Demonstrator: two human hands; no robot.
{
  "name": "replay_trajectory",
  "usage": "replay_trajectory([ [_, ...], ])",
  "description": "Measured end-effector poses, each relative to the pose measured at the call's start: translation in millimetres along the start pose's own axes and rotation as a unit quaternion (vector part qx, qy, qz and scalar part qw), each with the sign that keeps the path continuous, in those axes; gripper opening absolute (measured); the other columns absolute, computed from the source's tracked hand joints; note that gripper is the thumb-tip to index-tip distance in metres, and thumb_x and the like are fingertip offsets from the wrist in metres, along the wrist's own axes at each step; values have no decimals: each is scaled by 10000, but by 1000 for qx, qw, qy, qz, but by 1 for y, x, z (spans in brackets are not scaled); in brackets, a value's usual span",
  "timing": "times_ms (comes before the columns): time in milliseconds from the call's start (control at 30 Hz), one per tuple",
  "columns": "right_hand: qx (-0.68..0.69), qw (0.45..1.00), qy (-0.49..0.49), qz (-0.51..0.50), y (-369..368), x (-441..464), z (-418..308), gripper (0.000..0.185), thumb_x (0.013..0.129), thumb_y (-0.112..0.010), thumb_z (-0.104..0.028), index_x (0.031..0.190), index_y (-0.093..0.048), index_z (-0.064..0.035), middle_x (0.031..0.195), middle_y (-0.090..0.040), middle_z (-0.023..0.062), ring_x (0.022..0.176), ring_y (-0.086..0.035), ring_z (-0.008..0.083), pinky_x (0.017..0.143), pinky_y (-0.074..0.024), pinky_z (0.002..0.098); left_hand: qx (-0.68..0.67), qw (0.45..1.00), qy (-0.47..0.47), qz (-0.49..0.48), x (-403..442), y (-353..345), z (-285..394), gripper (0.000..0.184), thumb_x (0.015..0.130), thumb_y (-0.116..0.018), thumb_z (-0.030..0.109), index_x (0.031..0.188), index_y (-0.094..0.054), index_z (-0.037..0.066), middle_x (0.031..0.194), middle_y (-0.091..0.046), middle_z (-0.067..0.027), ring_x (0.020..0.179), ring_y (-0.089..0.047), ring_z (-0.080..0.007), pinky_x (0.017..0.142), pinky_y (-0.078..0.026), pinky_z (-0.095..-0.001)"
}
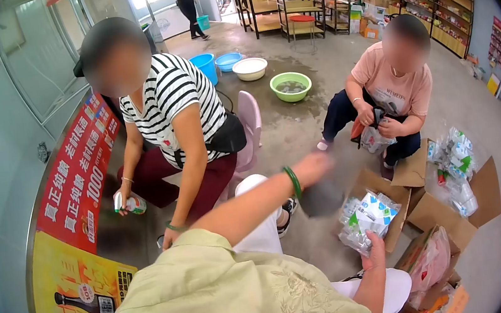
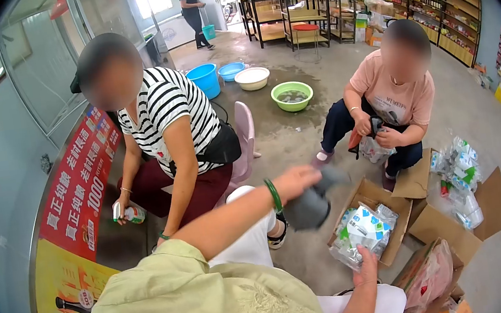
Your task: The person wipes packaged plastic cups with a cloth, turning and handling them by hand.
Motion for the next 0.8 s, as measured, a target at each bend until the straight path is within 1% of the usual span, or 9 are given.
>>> replay_trajectory([
  [67,-1,1000,-6,9,7,-1,3,569,732,-680,-101,1252,-458,-37,1166,-557,99,1068,-542,266,906,-454,423,101,994,-14,-39,-19,-38,-22,379,878,-580,335,1089,-613,22,981,-636,-45,874,-546,-127,787,-449,-295],
  [100,0,1000,-10,26,17,1,5,564,737,-674,-103,1254,-459,-41,1165,-559,96,1065,-543,262,901,-454,421,66,991,41,-108,-27,-60,-41,408,880,-564,351,1114,-602,19,1008,-640,-85,902,-565,-157,813,-449,-298],
  [133,3,999,-10,41,23,0,5,558,742,-668,-104,1256,-460,-45,1165,-562,94,1061,-544,257,895,-454,419,60,991,44,-112,-36,-72,-46,408,880,-564,351,1114,-602,19,1008,-640,-85,902,-565,-157,813,-449,-298],
  [200,0,999,-9,38,28,-1,6,558,744,-664,-109,1259,-459,-54,1173,-557,92,1056,-545,249,884,-457,414,140,977,1,-162,-51,-93,-47,415,884,-546,365,1127,-600,33,1043,-639,-123,947,-583,-200,850,-446,-316],
  [333,-15,999,2,41,31,-2,1,562,737,-671,-113,1255,-461,-55,1166,-554,87,1045,-547,246,877,-460,410,185,965,0,-187,-54,-108,-51,430,882,-537,391,1160,-587,67,1051,-641,-137,959,-592,-255,858,-446,-347],
  [467,-11,999,13,47,24,-5,-2,568,731,-680,-120,1250,-461,-46,1153,-555,88,1038,-547,246,874,-461,407,161,970,-33,-182,-44,-106,-40,389,883,-528,383,1073,-610,54,940,-656,-136,887,-602,-278,806,-454,-366],
  [500,-42,997,33,56,22,-7,-4,539,761,-620,-162,1261,-471,-29,1153,-574,109,1033,-569,261,884,-462,412,150,971,-24,-183,-44,-106,-35,367,884,-520,372,1027,-618,48,941,-651,-150,896,-601,-291,814,-455,-368],
  [700,-58,997,40,36,23,-2,-3,545,765,-618,-140,1274,-459,-26,1182,-557,108,1055,-556,266,886,-462,415,182,970,-71,-148,-49,-113,-44,357,888,-510,357,1028,-618,47,926,-650,-146,872,-599,-283,808,-458,-366],
  [800,-65,996,41,43,22,-4,-4,538,773,-615,-129,1276,-456,-27,1187,-554,110,1057,-556,271,881,-466,418,158,972,-12,-174,-54,-114,-52,369,885,-520,359,1044,-610,38,938,-650,-143,882,-599,-276,812,-457,-365],
])
Point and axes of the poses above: each hand's wrist, its own x-axis towards the middle knuckle, its own y-axis out of the back of the hand, z = x × y, the point moved 7 cm from there along x, towards the middle knuckle
